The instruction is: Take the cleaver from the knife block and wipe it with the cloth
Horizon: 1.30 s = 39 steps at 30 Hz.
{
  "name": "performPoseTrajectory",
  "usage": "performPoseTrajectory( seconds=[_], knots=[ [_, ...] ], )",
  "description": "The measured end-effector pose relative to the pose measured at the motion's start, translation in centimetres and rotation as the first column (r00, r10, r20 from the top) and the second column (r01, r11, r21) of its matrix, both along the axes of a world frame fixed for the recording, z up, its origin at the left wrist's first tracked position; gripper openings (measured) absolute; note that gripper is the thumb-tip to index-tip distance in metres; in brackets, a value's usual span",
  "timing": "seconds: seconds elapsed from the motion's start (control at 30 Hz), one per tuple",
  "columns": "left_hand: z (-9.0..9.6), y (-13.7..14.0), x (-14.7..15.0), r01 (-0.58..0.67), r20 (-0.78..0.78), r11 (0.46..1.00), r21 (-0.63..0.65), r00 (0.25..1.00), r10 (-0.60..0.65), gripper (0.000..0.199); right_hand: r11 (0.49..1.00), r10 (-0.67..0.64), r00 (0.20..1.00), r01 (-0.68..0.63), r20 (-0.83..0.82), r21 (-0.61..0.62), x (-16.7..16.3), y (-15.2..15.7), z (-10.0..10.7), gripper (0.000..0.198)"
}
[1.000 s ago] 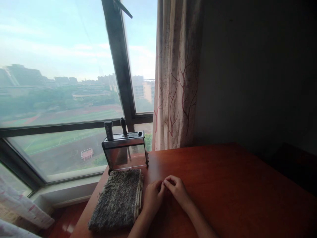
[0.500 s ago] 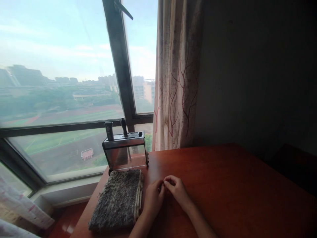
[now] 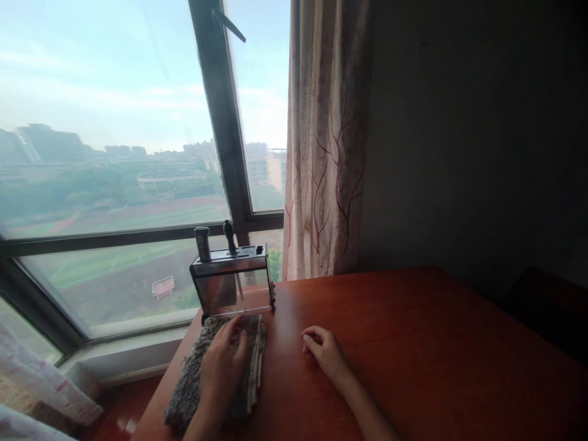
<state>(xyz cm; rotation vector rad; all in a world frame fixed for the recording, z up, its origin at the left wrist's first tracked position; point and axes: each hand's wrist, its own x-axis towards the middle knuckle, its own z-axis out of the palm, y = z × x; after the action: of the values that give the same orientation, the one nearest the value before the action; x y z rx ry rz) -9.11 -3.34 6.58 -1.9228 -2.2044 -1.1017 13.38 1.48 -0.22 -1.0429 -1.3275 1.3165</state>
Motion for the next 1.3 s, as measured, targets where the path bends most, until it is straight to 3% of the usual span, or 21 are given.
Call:
performPoseTrajectory(
  seconds=[0.1,0.23,0.37,0.5,0.8,0.93,1.1,1.3],
  knots=[
    [-0.1,-0.4,-3.6,-0.111,-0.235,0.993,-0.038,0.967,0.099,0.038,1.0,0.003,1.0,-0.003,0.005,0.002,-0.2,0.0,-0.2,0.029],
    [-1.5,-0.4,-6.4,-0.074,-0.458,0.997,-0.005,0.887,0.063,0.043,1.0,0.003,1.0,-0.003,0.016,0.005,-0.2,0.1,-0.4,0.032],
    [-3.2,-0.1,-7.0,-0.05,-0.489,0.989,-0.136,0.872,-0.023,0.042,1.0,0.004,0.999,-0.004,0.034,0.011,0.0,0.0,-0.3,0.034],
    [-3.5,0.0,-6.3,-0.047,-0.438,0.976,-0.214,0.897,-0.053,0.042,1.0,-0.001,0.999,0.0,0.044,0.011,0.0,-0.2,-0.1,0.037],
    [-2.9,-0.5,-2.6,-0.03,-0.354,0.965,-0.262,0.933,-0.067,0.044,0.998,-0.041,0.998,0.039,0.052,0.051,0.1,-0.3,0.0,0.027],
    [-3.2,-0.9,0.3,0.02,-0.318,0.965,-0.263,0.942,-0.106,0.045,0.977,-0.155,0.979,0.133,0.129,0.168,0.7,-0.3,0.6,0.023],
    [-3.1,-1.3,4.6,0.08,-0.235,0.958,-0.274,0.961,-0.148,0.044,0.912,-0.297,0.938,0.224,0.179,0.343,1.4,0.1,0.7,0.023],
    [-3.5,-0.9,9.7,0.137,-0.038,0.967,-0.213,0.988,-0.149,0.047,0.872,-0.377,0.877,0.227,0.299,0.433,2.0,0.6,-0.8,0.046]
  ],
)
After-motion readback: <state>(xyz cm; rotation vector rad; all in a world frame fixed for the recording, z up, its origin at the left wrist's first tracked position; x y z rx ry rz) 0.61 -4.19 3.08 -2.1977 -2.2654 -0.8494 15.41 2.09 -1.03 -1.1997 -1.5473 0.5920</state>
